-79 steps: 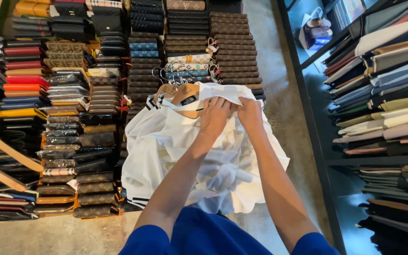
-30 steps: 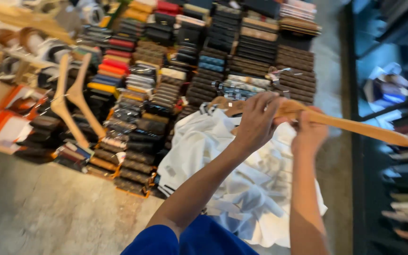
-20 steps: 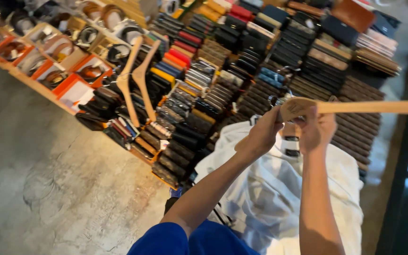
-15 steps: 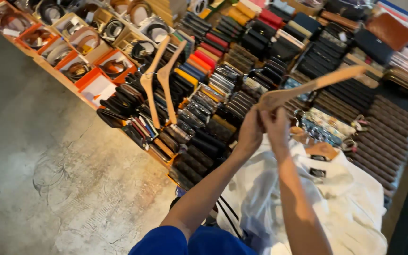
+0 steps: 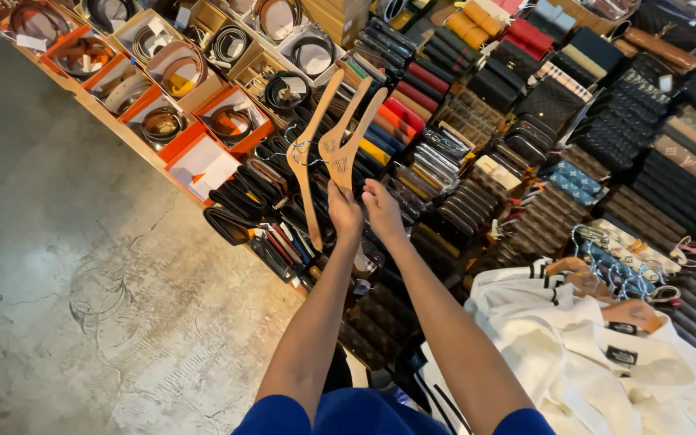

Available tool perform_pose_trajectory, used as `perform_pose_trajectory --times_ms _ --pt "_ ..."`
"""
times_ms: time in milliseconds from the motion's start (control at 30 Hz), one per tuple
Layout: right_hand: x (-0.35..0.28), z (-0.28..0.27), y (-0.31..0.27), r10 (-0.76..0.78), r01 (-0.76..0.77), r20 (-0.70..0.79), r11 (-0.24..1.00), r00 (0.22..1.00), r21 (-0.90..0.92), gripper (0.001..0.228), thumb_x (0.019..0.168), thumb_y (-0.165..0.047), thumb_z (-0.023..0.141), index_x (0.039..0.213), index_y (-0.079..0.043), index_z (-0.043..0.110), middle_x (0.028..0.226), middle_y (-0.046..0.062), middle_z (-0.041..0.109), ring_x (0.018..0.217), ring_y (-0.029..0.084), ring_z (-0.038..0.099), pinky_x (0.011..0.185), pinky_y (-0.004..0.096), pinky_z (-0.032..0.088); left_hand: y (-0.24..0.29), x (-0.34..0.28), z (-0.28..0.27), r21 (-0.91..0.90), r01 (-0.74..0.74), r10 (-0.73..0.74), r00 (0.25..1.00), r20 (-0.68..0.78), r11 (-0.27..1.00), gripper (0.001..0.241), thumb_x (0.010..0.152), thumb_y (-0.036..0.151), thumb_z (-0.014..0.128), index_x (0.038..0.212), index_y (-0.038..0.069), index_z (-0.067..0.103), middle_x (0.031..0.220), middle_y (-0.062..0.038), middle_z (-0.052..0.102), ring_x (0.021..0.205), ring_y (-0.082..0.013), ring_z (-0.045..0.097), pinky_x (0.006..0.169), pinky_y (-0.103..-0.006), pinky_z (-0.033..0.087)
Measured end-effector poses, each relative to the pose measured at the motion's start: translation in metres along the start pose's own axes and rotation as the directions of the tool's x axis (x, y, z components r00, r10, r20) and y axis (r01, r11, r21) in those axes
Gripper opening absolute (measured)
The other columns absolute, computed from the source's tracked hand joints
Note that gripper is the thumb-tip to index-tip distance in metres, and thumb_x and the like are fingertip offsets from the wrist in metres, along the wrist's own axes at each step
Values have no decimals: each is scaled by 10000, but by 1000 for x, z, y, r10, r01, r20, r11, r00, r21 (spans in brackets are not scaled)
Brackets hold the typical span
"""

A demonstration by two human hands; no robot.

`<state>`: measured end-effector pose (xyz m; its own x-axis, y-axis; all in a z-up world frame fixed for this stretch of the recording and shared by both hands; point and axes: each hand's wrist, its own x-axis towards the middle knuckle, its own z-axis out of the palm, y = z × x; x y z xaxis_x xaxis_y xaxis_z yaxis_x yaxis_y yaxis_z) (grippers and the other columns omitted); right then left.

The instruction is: The recorder removes multiple white polo shirts from wooden hangers and stacks them on a table filled with accessories.

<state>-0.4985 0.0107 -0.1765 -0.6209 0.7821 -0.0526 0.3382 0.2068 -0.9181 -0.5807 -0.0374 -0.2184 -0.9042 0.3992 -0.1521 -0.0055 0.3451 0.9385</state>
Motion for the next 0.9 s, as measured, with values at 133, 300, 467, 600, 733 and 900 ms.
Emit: perform_pose_trajectory --times_ms 133,300,467,600,733,900 --pt "17 31 1 -52 52 10 999 999 17 392 1071 -241 560 1421 -73 613 1315 205 687 1244 380 634 1061 499 511 -27 18 5 45 -272 276 953 -127 961 644 963 67 599 1565 -2 381 1480 -294 479 1371 -454 485 1168 -504 379" --pt "7 17 -3 -51 57 -50 991 997 119 347 1078 -237 531 1368 -103 665 1308 197 692 1276 374 614 1098 489 474 10 2 -7 16 -540 538 835 -118 842 522 943 95 684 1441 43 540 1396 -242 524 1286 -430 528 1101 -463 418" --pt "-34 -81 -16 -123 133 -227 991 966 27 334 1088 -157 497 1382 -122 651 1300 184 699 1251 379 633 1092 488 493 37 -60 56 -182 -610 633 764 121 771 439 945 107 738 1346 14 586 1249 -196 607 1144 -384 596 1018 -427 495" --pt "-81 -172 -13 -160 149 -347 987 924 -58 330 1066 -86 509 1359 -112 658 1268 198 708 1222 406 643 1064 496 517 74 -136 109 -246 -574 624 732 273 781 402 930 183 769 1280 63 614 1116 -171 632 1056 -384 612 913 -443 523" --pt "-143 -255 30 -175 153 -455 984 873 -87 328 1068 -129 524 1369 -111 655 1263 188 706 1223 414 632 1054 497 516 106 -232 156 -349 -498 606 696 385 794 430 872 158 804 1254 52 637 1120 -190 650 1048 -386 632 913 -466 522" --pt "-231 -360 69 -199 30 -496 945 845 -327 331 980 -44 624 1286 -147 697 1195 142 722 1161 390 644 1042 487 488 117 -335 203 -345 -615 689 500 525 709 242 926 88 692 1167 101 679 1025 -140 643 998 -379 623 909 -446 521"
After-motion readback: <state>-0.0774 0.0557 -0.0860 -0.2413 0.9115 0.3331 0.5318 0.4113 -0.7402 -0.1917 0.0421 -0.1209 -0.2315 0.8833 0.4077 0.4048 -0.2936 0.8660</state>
